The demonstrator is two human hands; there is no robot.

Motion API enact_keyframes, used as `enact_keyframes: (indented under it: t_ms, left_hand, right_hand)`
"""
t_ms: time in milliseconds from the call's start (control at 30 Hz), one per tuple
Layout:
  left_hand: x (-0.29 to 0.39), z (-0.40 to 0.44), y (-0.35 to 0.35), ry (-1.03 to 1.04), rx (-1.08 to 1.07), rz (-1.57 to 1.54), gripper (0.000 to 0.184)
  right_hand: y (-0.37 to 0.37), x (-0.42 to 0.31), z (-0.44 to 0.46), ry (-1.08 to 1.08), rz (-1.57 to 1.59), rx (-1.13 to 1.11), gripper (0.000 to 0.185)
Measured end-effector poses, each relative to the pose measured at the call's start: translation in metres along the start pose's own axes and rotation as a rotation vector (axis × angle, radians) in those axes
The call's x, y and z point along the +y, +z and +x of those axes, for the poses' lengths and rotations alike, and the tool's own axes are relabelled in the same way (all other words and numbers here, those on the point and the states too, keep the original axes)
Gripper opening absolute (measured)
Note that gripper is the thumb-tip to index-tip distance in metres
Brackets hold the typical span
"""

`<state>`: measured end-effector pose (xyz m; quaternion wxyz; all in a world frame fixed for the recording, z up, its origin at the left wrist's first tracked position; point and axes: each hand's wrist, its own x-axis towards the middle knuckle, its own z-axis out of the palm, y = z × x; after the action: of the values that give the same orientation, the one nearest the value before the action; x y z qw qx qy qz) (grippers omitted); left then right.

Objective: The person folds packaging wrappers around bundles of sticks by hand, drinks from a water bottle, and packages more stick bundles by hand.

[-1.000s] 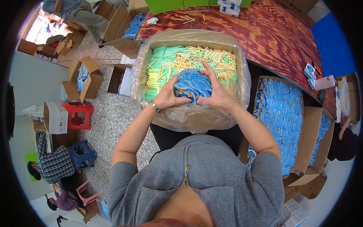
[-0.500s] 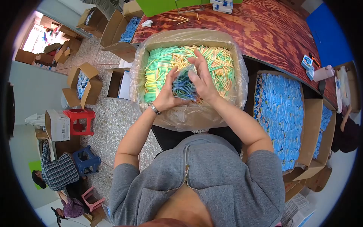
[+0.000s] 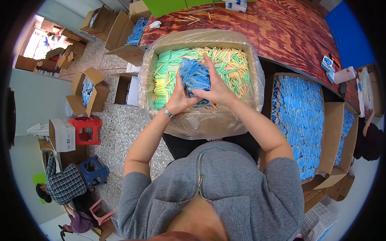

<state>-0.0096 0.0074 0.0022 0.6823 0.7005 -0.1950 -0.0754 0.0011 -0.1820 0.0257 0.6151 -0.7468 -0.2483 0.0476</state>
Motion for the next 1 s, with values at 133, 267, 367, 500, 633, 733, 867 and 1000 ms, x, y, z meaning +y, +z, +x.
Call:
enact_keyframes:
  t_ms: [133,267,367,500,633,733,867,1000]
  left_hand:
    - [0.015,-0.012,-0.004,-0.069,-0.078,0.237,0.114]
    - [0.015,-0.01,-0.016,-0.067,-0.138,0.255,0.106]
    - [0.013,-0.013,-0.016,-0.147,-0.085,-0.114,0.105]
    - [0.006,-0.016,-0.018,-0.198,-0.093,-0.194,0.104]
    - [0.013,-0.014,-0.019,-0.282,-0.117,-0.267,0.104]
    - [0.018,-0.017,-0.014,-0.29,-0.058,-0.329,0.099]
    - [0.02,-0.019,-0.005,-0.198,0.08,-0.389,0.084]
    - [0.052,-0.007,-0.001,-0.3,0.19,-0.3,0.065]
  right_hand:
    - [-0.014,0.013,-0.008,-0.219,-0.331,-0.096,0.127]
    - [-0.019,0.03,-0.007,-0.267,-0.273,-0.107,0.132]
    - [-0.019,0.029,-0.006,-0.236,-0.264,-0.105,0.131]
    - [-0.024,0.016,-0.016,-0.042,-0.102,-0.119,0.126]
    - [-0.027,0.019,-0.018,-0.074,-0.056,-0.085,0.125]
    - [-0.027,0.013,-0.02,0.024,0.059,-0.106,0.124]
    - [-0.027,0.013,-0.025,0.034,-0.034,-0.122,0.122]
    - [-0.024,0.013,-0.025,0.015,0.017,-0.135,0.12]
